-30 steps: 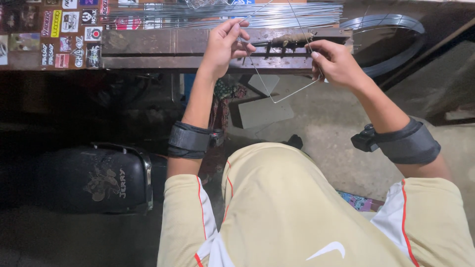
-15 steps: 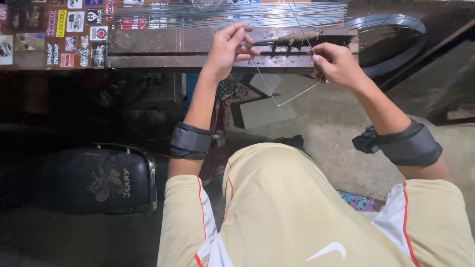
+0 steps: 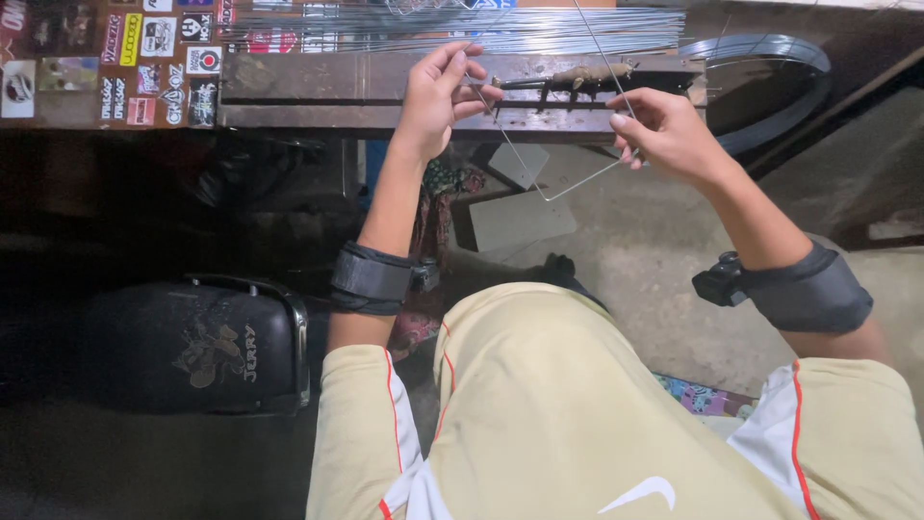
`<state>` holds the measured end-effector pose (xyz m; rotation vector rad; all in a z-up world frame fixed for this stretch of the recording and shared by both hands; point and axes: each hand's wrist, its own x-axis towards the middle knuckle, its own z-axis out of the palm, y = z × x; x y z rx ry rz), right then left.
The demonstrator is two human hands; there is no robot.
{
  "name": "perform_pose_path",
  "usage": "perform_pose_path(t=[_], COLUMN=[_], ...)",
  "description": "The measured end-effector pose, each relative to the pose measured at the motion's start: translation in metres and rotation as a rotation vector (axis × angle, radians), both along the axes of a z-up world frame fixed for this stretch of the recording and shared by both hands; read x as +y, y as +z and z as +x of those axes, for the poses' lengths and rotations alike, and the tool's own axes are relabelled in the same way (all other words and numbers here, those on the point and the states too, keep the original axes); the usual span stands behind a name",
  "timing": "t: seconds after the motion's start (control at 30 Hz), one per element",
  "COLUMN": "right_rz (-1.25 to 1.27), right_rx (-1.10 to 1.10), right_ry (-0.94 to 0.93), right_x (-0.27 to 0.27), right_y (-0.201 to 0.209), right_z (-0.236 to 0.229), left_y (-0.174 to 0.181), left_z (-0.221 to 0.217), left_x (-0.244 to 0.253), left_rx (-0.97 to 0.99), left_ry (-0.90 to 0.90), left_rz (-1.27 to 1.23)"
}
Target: The person bends metal wire into rectangular frames using a workbench jig.
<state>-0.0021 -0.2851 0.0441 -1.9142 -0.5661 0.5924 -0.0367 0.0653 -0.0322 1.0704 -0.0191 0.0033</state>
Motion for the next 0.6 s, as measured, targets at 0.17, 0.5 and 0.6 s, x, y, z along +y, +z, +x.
perform_pose_path(t=[0.17,0.5,0.6], right_rz=[0.006,0.078,0.205], right_rx=[0.046,0.02,0.052], right_ry=[0.061,0.068,0.106], right_x=[-0.01,0.004,0.018], right_y=[0.003,0.028,0.033], right_z=[0.005,0.029,0.049], left_y=[0.002,0.047,0.07], left_z=[-0.007,-0.013,-0.02], left_x=[0.01,0.006,0.003], left_rx=[0.015,-0.057,-0.143], left_ry=[0.054,0.137,0.135], left_rz=[-0.036,0.065,0.205])
